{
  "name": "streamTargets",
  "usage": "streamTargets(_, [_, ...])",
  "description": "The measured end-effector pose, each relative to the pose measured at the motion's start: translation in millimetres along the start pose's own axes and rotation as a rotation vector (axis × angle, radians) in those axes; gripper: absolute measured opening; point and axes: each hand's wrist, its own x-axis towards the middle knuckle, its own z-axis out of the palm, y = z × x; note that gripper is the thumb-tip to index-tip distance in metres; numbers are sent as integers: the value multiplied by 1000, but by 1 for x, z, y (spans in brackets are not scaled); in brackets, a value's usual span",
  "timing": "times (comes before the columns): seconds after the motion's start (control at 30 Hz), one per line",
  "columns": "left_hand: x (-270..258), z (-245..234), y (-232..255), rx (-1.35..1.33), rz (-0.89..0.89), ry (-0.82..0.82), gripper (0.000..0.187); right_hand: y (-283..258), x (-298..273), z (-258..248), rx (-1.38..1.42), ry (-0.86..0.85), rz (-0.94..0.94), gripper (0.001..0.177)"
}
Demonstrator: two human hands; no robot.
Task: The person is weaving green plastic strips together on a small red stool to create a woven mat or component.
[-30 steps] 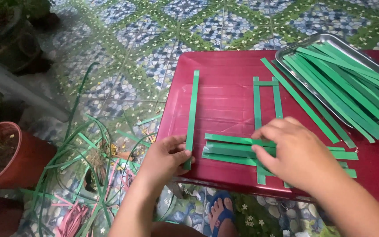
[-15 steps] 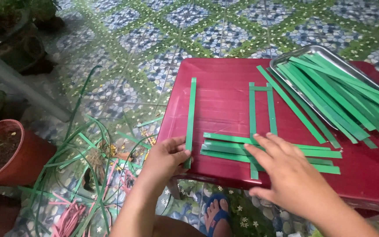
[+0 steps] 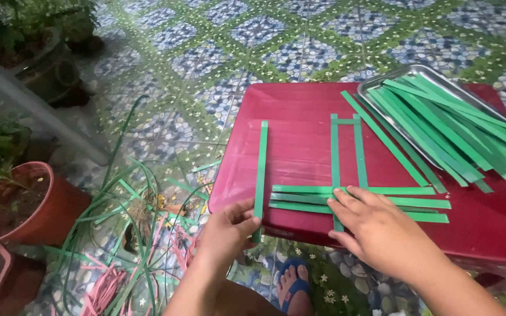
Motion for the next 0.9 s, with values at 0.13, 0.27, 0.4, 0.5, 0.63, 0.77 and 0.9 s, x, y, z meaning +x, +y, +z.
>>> streamTargets(0.13, [-3, 6, 4, -44, -15, 30, 33, 2, -1, -7, 15, -1, -18, 54])
streamTargets(0.27, [13, 6, -7, -208, -9, -5, 33, 2, -1, -14, 60, -40, 0, 51])
streamTargets(0.4, [10, 10, 2, -156, -23, 28, 35, -3, -1, -20, 101, -30, 47, 49])
streamTargets(0.5, [11, 6, 5, -28, -27, 37, 40, -5, 0, -22, 140, -64, 83, 49])
streamTargets(0.63, [9, 7, 9, 0, -27, 52, 37, -6, 0, -23, 176, -39, 77, 45])
streamTargets(0.77, [15, 9, 12, 93, -20, 89, 42, -5, 1, -28, 198, -97, 125, 49])
streamTargets(0.9, [19, 9, 34, 473, 127, 113, 44, 1, 3, -29, 186, -128, 123, 44])
